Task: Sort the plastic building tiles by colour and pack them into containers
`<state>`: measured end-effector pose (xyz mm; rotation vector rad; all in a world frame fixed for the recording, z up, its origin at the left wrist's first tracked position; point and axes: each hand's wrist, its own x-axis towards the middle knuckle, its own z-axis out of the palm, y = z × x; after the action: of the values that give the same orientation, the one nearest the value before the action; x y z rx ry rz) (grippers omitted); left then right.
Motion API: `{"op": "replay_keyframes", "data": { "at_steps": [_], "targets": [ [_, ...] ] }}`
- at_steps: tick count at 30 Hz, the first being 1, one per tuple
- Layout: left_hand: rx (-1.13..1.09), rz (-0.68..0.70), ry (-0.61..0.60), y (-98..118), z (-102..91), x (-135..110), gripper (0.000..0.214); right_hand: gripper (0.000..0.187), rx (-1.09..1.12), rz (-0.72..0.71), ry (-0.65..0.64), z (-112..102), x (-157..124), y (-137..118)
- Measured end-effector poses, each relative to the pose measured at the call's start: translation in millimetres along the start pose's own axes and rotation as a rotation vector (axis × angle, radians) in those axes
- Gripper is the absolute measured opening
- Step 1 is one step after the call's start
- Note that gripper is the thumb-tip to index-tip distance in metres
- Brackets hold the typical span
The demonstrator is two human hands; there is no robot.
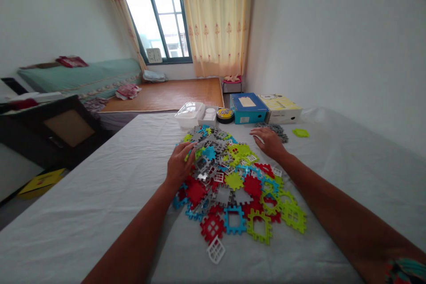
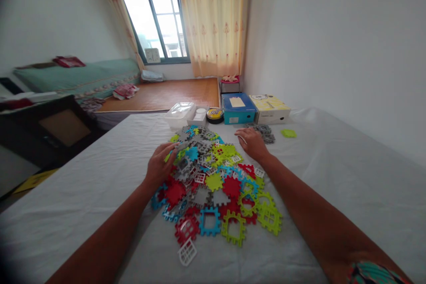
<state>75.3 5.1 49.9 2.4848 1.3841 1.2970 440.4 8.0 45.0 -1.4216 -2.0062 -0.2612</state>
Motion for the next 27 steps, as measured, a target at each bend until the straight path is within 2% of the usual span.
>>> {"op": "replay_keyframes", "data": {
  "at_steps": [3,6,8,10,13,16,22,27],
  "targets": [
    [-0.022,0.108,0.081,15,-6.8,-1,0.032,0.025,0.276,-0.022,-0.014,-11,6,-42],
    [-0.059,0.338,0.050,29,-5.2,-6,0.030,0.030,0.567,-0.086,-0.194,-21,7,-86],
    [-0.100,0.447,0.029,36,-0.6,-10,0.030,0.035,0.650,-0.153,-0.290,-23,3,-107],
    [-0.156,0.488,0.005,42,4.9,-14,0.029,0.032,0.660,-0.206,-0.307,-21,-2,-117],
    [-0.186,0.491,-0.031,47,11.7,-17,0.027,0.024,0.649,-0.219,-0.245,-12,-8,-117],
    [-0.151,0.480,-0.042,46,13.4,-16,0.027,0.023,0.680,-0.142,-0.233,-3,-10,-109],
    [-0.086,0.414,-0.033,34,1.7,-10,0.029,0.036,0.885,0.165,-0.371,1,-3,-96],
    [-0.087,0.301,0.016,18,0.3,-9,0.028,0.041,0.988,0.363,-0.337,-1,-2,-86]
  ]
}}
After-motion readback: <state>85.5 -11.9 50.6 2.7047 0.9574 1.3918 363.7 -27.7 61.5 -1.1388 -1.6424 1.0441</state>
